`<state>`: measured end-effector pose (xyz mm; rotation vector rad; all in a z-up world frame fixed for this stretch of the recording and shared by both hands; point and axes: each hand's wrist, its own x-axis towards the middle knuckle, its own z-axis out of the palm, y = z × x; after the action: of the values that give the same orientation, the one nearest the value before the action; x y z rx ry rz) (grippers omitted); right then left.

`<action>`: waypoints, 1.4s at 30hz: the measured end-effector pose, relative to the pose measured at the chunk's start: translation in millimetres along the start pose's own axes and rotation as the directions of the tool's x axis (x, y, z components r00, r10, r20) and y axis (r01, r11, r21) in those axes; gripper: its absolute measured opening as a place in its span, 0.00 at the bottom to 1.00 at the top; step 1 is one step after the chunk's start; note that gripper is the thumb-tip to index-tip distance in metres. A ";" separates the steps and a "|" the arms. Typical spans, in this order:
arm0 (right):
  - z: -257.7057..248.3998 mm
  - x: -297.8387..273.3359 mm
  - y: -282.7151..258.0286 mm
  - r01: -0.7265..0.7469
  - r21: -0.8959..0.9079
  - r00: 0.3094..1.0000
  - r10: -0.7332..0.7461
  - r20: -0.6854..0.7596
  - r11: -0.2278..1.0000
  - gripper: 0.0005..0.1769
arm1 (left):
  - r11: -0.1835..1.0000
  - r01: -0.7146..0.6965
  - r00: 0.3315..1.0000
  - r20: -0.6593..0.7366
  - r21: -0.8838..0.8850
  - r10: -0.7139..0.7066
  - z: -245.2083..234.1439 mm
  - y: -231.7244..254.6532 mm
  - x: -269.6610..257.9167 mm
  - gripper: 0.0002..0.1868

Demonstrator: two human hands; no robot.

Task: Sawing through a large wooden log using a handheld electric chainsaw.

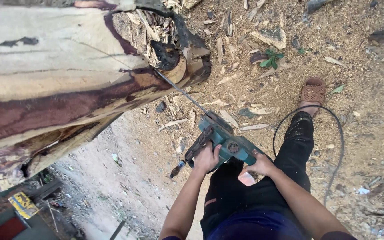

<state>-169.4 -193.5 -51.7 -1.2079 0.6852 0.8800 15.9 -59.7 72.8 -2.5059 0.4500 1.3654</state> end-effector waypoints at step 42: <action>-112.2 -9.8 33.3 -0.005 -0.076 0.996 0.011 0.084 0.997 0.07 | 0.943 0.028 0.996 0.086 -0.331 0.000 -54.1 111.0 -32.8 0.27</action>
<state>-202.3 -300.8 -86.1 -1.2295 0.5937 0.9655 -2.0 -176.7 121.2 -2.6882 0.1955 1.6553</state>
